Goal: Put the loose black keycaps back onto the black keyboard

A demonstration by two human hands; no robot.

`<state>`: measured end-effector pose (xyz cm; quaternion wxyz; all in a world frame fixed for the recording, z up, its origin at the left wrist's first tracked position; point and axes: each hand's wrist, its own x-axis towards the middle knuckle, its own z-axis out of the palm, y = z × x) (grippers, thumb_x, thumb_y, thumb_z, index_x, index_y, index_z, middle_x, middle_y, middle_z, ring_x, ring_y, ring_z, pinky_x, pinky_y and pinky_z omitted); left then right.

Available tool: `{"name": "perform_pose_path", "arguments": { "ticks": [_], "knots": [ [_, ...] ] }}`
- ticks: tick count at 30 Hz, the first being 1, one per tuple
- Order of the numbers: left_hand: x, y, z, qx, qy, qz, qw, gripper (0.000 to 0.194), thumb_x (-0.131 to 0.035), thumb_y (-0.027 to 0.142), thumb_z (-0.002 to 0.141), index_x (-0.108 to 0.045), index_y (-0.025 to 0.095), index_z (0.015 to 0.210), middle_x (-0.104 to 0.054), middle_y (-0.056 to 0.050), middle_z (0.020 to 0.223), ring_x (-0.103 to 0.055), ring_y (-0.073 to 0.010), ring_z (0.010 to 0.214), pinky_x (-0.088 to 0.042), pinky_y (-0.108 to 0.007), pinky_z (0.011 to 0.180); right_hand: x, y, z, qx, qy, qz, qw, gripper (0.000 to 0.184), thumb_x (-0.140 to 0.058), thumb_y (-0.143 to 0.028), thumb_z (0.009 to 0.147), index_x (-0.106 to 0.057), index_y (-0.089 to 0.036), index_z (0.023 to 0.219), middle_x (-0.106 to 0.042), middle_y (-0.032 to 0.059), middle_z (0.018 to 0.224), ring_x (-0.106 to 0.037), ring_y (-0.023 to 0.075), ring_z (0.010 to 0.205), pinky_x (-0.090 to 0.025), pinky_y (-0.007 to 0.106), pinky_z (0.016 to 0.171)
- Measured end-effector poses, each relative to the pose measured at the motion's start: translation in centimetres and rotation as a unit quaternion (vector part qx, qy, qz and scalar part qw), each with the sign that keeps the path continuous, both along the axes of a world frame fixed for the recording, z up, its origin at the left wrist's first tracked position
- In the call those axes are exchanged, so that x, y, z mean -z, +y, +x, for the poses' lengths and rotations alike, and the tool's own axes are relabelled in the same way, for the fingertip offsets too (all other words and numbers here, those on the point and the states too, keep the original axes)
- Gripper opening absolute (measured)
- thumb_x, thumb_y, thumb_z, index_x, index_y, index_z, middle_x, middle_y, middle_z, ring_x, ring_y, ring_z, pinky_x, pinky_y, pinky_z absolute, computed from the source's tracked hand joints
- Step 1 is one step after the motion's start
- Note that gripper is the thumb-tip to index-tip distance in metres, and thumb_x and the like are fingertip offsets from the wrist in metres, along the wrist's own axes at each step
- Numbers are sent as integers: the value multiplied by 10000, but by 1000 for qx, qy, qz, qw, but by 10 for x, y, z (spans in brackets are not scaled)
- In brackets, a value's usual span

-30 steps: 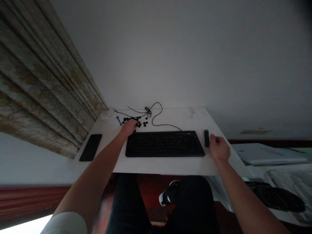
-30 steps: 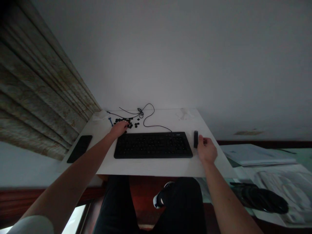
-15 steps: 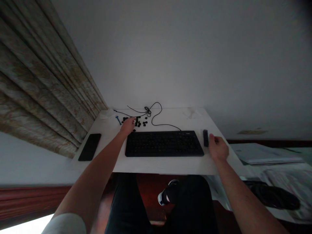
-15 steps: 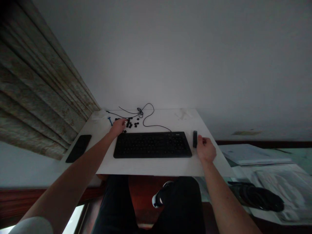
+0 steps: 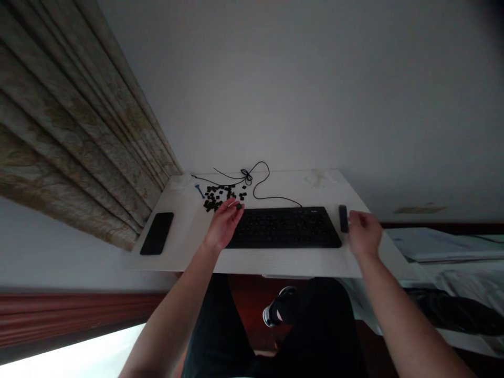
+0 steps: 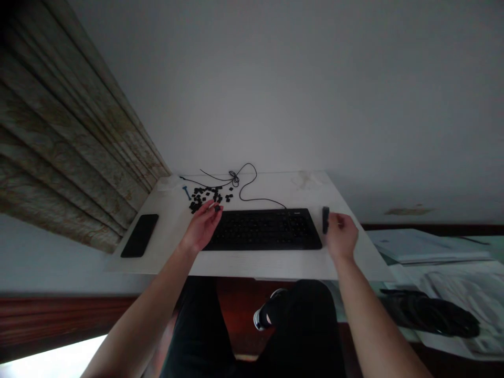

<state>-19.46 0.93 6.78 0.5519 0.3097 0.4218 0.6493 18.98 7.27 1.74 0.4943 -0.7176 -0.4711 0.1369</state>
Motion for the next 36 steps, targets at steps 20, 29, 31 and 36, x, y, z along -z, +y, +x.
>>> {"name": "perform_pose_path", "arguments": {
  "ticks": [20, 29, 31, 36],
  "knots": [
    [20, -60, 73, -29, 82, -7, 996, 146, -694, 229, 796, -681, 187, 935, -682, -28, 969, -646, -150, 908, -527, -300, 861, -28, -114, -193, -340, 298, -50, 891, 341, -735, -443, 783, -726, -213, 1034, -692, 34, 854, -590, 139, 654, -481, 270, 573],
    [22, -62, 82, 61, 164, -13, 984, 104, -717, 255, 776, -682, 173, 830, -694, -19, 832, -640, -148, 799, -506, -292, 799, -18, -128, -176, -270, 353, -64, 894, 358, -775, -496, 736, -716, -198, 925, -716, 42, 823, -610, 147, 652, -494, 272, 582],
    [24, -63, 85, 67, 176, -12, 982, 103, -711, 263, 787, -683, 172, 827, -698, -25, 833, -641, -152, 798, -505, -296, 799, -17, -129, -171, -259, 355, -70, 896, 365, -781, -495, 727, -727, -192, 924, -727, 51, 819, -621, 156, 653, -507, 289, 597],
    [29, -64, 91, 70, 178, -10, 982, 103, -707, 268, 796, -688, 176, 838, -701, -25, 844, -643, -153, 803, -506, -300, 809, -17, -126, -164, -249, 352, -79, 899, 378, -787, -493, 707, -752, -184, 922, -732, 55, 777, -622, 167, 651, -509, 306, 600]
  ]
}}
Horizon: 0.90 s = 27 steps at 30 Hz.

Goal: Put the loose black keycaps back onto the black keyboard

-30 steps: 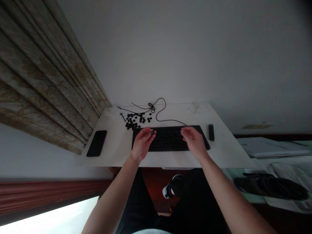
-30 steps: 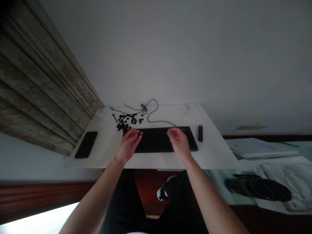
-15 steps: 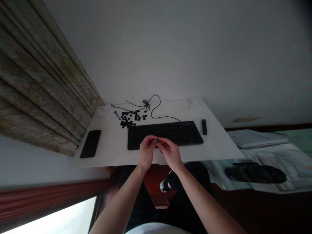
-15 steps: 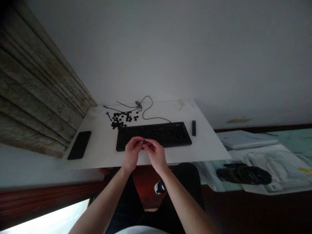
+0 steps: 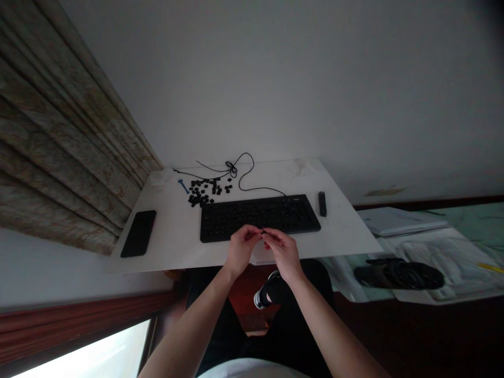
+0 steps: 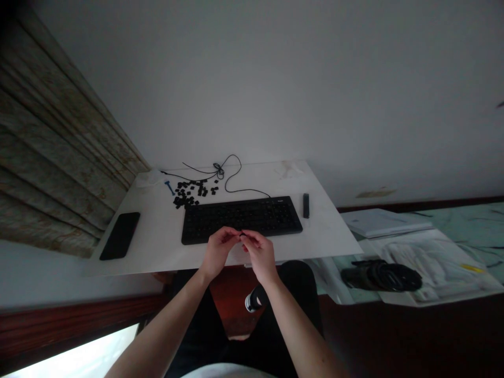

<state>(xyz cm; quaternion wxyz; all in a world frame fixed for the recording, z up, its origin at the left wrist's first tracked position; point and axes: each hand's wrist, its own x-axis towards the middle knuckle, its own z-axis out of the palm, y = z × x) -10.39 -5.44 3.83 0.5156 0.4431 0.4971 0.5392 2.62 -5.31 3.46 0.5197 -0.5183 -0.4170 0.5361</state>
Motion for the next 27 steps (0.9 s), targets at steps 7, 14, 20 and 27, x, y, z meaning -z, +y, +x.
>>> {"name": "perform_pose_path", "arguments": {
  "ticks": [7, 14, 20, 27],
  "knots": [
    [1, 0, 4, -26, 7, 5, 1000, 96, -694, 264, 792, -688, 181, 841, -700, -18, 839, -648, -155, 800, -508, -297, 791, 2, 0, 2, -15, -15, 18, 1000, 378, -747, -479, 751, -762, -198, 1003, -724, 56, 862, -619, 163, 681, -513, 305, 610],
    [1, 1, 9, -38, 4, 3, 999, 93, -698, 262, 781, -685, 180, 821, -697, -20, 823, -650, -160, 789, -511, -304, 783, 6, 1, 7, -24, -31, 43, 998, 347, -735, -456, 773, -762, -221, 1028, -678, 45, 898, -618, 154, 700, -519, 283, 595],
    [9, 6, 29, -16, 17, 30, 999, 76, -650, 250, 832, -665, 178, 849, -690, -24, 827, -656, -157, 786, -522, -293, 765, 8, 4, 18, 8, -42, 14, 999, 443, -728, -536, 754, -759, -190, 1030, -725, 66, 875, -615, 158, 639, -529, 318, 603],
    [17, 25, 30, 30, 352, 230, 907, 175, -531, 133, 896, -678, 205, 958, -678, -81, 1040, -642, -215, 1012, -492, -424, 987, 4, 48, 94, 43, -117, 8, 992, 480, -793, -549, 648, -756, -156, 921, -704, 53, 698, -601, 168, 589, -506, 329, 594]
  ]
}}
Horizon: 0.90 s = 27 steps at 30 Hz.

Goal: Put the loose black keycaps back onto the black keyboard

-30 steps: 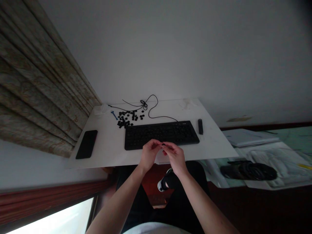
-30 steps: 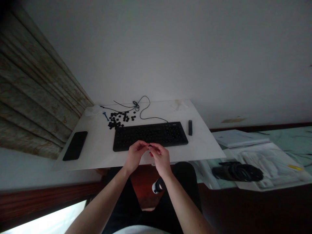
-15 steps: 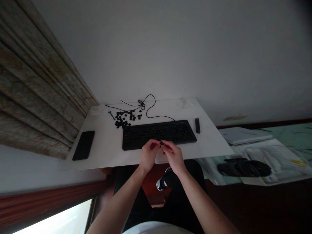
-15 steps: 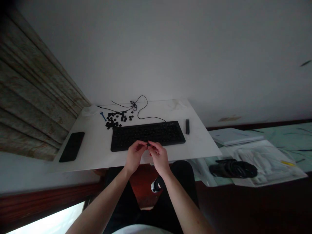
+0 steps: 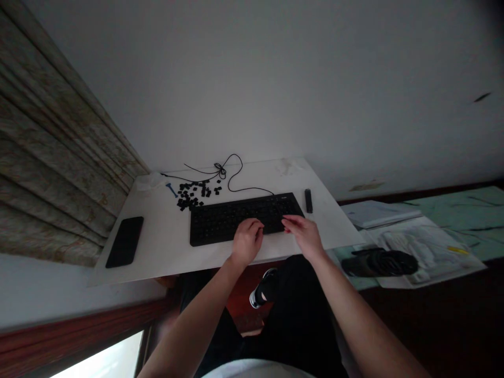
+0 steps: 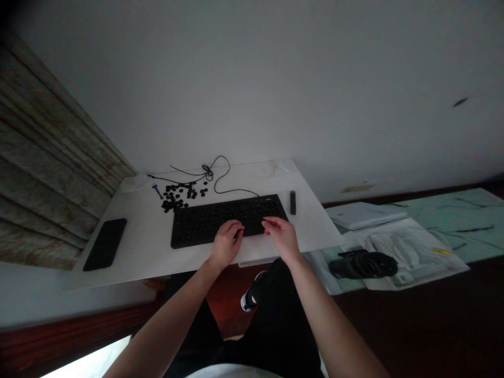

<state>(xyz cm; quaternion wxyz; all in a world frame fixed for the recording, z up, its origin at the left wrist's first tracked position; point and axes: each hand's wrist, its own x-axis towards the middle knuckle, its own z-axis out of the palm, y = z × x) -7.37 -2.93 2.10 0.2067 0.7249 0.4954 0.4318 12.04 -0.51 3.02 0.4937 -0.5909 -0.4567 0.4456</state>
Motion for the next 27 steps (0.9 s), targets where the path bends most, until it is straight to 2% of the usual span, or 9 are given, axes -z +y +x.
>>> {"name": "perform_pose_path", "arguments": {
  "ticks": [3, 5, 8, 11, 16, 21, 27],
  "knots": [
    [2, 5, -7, -39, 137, 65, 988, 200, -530, 131, 900, -677, 213, 1008, -668, -90, 1098, -614, -242, 1101, -388, -519, 1110, -10, 36, 46, -19, -62, -22, 998, 403, -796, -496, 630, -752, -162, 851, -701, 51, 701, -586, 165, 590, -477, 313, 579],
    [5, 7, -9, -63, 174, 78, 980, 206, -534, 153, 908, -671, 212, 1051, -662, -99, 1141, -599, -253, 1143, -360, -539, 1132, -16, 58, 69, -51, -130, -17, 990, 356, -785, -466, 637, -757, -166, 825, -697, 46, 706, -578, 164, 611, -451, 297, 572],
    [11, 7, -8, -70, 194, 77, 975, 226, -540, 180, 913, -662, 202, 1102, -657, -114, 1189, -582, -266, 1185, -348, -542, 1142, -23, 84, 85, -129, -198, -41, 971, 310, -765, -435, 659, -765, -165, 812, -673, 30, 667, -541, 150, 592, -410, 276, 544],
    [14, 8, -6, -68, 205, 68, 974, 243, -537, 202, 921, -655, 195, 1134, -655, -122, 1211, -581, -268, 1189, -360, -529, 1137, -25, 99, 85, -198, -214, -67, 954, 288, -761, -418, 670, -766, -163, 805, -676, 36, 686, -523, 136, 578, -397, 261, 529],
    [14, 9, -6, -64, 215, 67, 972, 247, -536, 210, 926, -647, 181, 1145, -674, -115, 1179, -589, -266, 1179, -360, -517, 1137, -25, 114, 80, -249, -236, -89, 935, 247, -782, -386, 652, -774, -167, 767, -674, 34, 674, -489, 113, 530, -379, 243, 490],
    [13, 9, -6, -61, 211, 64, 973, 245, -541, 202, 921, -646, 175, 1140, -682, -118, 1167, -587, -272, 1184, -352, -528, 1138, -26, 119, 80, -268, -241, -89, 929, 192, -805, -353, 626, -780, -182, 709, -668, 39, 650, -509, 126, 559, -386, 233, 475],
    [14, 9, -6, -60, 201, 61, 976, 244, -542, 210, 922, -649, 192, 1141, -682, -108, 1164, -589, -268, 1181, -350, -523, 1139, -25, 121, 79, -275, -243, -87, 926, 218, -818, -376, 623, -784, -179, 711, -653, 33, 622, -482, 115, 541, -363, 229, 459]
  ]
}}
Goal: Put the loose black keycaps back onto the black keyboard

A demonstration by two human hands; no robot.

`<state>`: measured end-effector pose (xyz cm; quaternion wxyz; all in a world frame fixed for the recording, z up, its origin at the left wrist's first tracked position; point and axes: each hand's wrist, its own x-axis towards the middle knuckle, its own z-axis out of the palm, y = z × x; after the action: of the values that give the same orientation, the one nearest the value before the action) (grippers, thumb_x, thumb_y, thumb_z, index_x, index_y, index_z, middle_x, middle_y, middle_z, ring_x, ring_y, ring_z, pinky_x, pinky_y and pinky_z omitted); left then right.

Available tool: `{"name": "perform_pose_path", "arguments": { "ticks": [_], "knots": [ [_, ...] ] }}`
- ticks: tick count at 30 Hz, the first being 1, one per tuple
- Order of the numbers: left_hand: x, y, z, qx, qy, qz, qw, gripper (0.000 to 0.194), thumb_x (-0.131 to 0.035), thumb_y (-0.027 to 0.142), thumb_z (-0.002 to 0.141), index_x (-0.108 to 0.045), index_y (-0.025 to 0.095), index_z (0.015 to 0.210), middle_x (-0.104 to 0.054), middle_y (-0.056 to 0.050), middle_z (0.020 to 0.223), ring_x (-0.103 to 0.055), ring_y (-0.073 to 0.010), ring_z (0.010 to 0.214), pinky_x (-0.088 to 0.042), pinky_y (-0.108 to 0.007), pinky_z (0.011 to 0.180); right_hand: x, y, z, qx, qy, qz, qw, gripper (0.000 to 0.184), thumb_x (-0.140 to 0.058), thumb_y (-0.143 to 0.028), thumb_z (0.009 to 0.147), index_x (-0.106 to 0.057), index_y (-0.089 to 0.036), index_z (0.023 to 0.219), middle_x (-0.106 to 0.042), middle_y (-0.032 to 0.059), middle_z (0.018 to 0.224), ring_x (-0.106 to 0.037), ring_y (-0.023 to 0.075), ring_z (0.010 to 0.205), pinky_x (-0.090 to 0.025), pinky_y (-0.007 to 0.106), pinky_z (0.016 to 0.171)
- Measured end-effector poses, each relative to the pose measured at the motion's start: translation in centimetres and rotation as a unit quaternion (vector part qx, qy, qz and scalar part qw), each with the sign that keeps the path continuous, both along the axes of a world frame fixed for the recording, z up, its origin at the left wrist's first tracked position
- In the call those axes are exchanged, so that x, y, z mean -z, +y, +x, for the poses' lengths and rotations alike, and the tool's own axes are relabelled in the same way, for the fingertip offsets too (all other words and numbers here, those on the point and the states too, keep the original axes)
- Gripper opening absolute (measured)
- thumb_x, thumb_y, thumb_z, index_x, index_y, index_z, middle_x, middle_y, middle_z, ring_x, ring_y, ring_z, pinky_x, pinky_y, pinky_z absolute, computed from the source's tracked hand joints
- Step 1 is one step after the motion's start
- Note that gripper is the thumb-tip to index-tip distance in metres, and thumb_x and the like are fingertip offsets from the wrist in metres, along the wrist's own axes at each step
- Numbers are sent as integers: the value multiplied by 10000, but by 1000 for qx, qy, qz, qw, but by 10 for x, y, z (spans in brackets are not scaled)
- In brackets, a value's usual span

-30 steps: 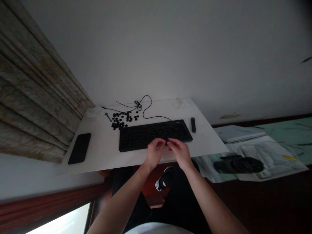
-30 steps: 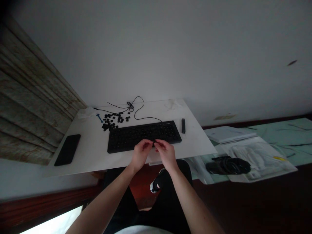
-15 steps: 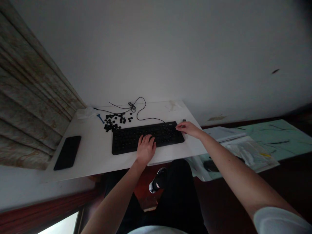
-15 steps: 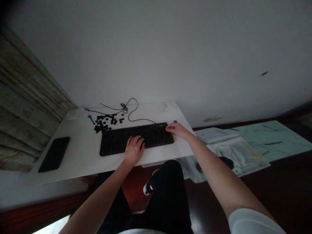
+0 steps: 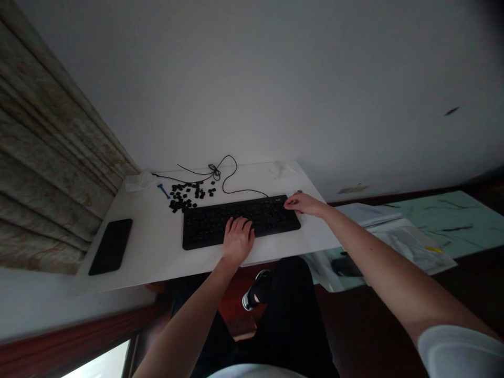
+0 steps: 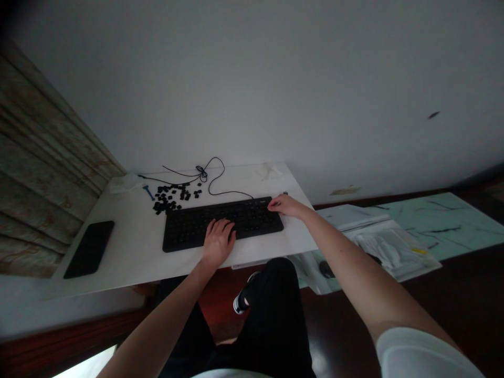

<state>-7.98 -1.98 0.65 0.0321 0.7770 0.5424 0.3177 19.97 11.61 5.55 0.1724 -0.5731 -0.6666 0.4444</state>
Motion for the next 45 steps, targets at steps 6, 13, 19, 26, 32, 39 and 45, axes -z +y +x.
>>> {"name": "perform_pose_path", "arguments": {
  "ticks": [6, 13, 19, 26, 32, 39, 45],
  "knots": [
    [0, 1, 0, 0, -2, -1, 1000, 246, -546, 206, 917, -651, 194, 1139, -684, -108, 1152, -590, -272, 1175, -354, -529, 1133, -1, 2, -1, 3, -1, -18, 1000, 262, -822, -408, 612, -784, -176, 729, -651, 31, 614, -473, 110, 539, -352, 224, 454],
    [-1, 0, 0, 3, -15, -8, 1000, 249, -556, 195, 909, -654, 190, 1137, -682, -114, 1157, -586, -276, 1185, -345, -530, 1136, 4, 4, -4, 25, -5, -23, 999, 265, -837, -395, 607, -756, -168, 717, -620, 21, 579, -469, 109, 512, -327, 223, 428],
    [-1, 0, 0, 0, -7, -3, 1000, 240, -547, 204, 915, -653, 201, 1131, -685, -100, 1151, -592, -267, 1176, -347, -520, 1137, 9, 6, -8, 122, 13, -39, 992, 338, -912, -259, 513, -660, -190, 728, -648, 26, 723, -497, 95, 537, -395, 200, 417],
    [0, 1, 2, -5, 1, -2, 1000, 237, -553, 205, 914, -655, 194, 1127, -684, -111, 1140, -588, -277, 1170, -341, -529, 1133, 14, 11, -8, 116, -3, -54, 992, 368, -918, -248, 517, -606, -186, 701, -594, -4, 660, -463, 84, 508, -422, 218, 417],
    [-1, 1, 1, -10, 17, 5, 1000, 232, -549, 215, 919, -658, 186, 1122, -685, -112, 1124, -594, -274, 1145, -349, -523, 1127, 14, 7, -9, 96, -17, -52, 994, 394, -914, -304, 549, -572, -195, 712, -549, -42, 594, -453, 78, 465, -404, 205, 401],
    [-2, 1, 0, -4, 19, 14, 1000, 233, -550, 206, 919, -661, 178, 1122, -693, -111, 1132, -605, -271, 1141, -362, -514, 1124, 7, 0, 17, 226, -42, 109, 967, 322, -628, -499, 865, -618, -179, 835, -685, 87, 797, -605, 155, 635, -479, 274, 597],
    [0, 1, 1, -8, 18, 11, 1000, 228, -555, 208, 917, -665, 191, 1116, -694, -101, 1123, -606, -263, 1143, -362, -520, 1132, 46, -31, 46, 398, -119, 283, 864, 443, -470, -549, 891, -630, -145, 802, -660, 116, 756, -564, 226, 740, -434, 358, 737]
  ]
}}
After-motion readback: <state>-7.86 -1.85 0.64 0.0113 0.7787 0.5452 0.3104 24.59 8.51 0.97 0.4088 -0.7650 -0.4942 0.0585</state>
